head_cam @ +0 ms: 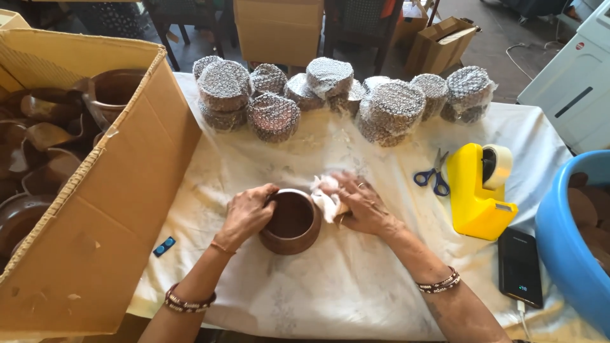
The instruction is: Cleaning wooden bowls with a cloth and preparing them for packing in bubble wrap.
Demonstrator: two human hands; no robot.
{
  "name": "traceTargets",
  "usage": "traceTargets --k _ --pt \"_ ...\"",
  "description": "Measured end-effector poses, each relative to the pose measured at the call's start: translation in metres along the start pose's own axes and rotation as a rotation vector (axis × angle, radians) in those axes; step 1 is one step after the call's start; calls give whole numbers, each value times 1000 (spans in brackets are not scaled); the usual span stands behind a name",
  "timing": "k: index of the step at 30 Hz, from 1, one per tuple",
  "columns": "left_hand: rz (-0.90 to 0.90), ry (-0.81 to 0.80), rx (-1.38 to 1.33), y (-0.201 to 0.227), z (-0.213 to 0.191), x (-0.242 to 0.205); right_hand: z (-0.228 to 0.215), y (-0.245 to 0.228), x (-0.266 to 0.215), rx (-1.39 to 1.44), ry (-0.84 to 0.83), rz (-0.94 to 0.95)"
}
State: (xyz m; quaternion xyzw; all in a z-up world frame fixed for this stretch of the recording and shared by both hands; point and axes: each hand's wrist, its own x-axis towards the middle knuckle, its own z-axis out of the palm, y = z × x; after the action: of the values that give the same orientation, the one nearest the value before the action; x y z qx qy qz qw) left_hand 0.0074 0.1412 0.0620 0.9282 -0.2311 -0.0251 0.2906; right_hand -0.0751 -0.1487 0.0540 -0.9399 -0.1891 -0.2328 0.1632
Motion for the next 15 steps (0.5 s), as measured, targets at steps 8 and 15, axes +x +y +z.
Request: traceTargets --k 8,15 --pt "-45 121 -95 41 22 55 11 27 -14 60 -3 313" --pt "357 521 -105 61 60 61 16 48 -18 50 167 477"
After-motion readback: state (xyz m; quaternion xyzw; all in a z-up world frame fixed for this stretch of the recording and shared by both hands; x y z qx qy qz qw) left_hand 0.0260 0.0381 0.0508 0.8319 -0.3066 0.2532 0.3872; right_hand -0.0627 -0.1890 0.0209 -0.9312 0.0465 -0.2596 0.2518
